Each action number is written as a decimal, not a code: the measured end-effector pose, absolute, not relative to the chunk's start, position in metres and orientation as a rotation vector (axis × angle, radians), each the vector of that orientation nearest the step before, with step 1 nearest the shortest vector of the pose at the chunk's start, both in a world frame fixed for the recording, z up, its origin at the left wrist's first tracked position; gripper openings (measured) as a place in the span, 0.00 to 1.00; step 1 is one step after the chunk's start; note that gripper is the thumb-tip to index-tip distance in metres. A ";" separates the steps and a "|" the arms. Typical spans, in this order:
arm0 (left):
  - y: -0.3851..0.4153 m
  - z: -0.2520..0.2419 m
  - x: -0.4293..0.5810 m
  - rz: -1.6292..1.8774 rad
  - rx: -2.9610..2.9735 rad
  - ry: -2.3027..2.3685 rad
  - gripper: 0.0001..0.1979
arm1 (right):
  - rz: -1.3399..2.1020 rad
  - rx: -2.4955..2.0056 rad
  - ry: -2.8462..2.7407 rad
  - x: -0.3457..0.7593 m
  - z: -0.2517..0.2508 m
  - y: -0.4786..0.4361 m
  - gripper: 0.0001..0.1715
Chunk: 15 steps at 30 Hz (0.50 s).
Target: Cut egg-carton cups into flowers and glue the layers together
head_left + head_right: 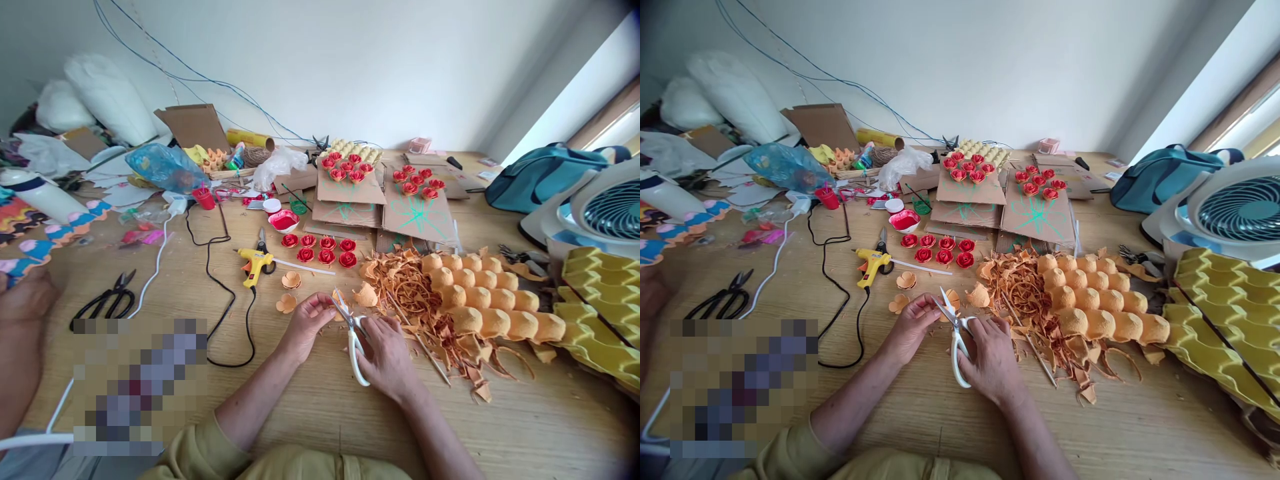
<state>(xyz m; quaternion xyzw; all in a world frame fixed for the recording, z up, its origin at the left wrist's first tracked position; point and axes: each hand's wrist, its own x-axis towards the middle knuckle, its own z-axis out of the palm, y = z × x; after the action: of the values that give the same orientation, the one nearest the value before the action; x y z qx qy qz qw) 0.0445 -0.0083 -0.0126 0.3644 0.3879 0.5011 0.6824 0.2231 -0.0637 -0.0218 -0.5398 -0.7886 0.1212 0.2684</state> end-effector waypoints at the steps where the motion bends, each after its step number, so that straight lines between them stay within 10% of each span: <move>1: -0.009 -0.013 0.045 1.118 0.819 0.863 0.11 | 0.321 -1.456 -2.129 0.223 -0.022 -0.064 0.09; 15: -0.011 -0.011 0.046 1.084 0.747 0.770 0.12 | 0.365 -1.413 -2.140 0.225 -0.022 -0.065 0.11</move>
<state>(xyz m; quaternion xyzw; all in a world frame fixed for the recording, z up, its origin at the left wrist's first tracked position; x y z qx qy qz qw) 0.0461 -0.0109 -0.0107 0.3385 0.3489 0.4910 0.7229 0.2246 -0.0648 -0.0220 -0.5249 -0.7949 0.1355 0.2725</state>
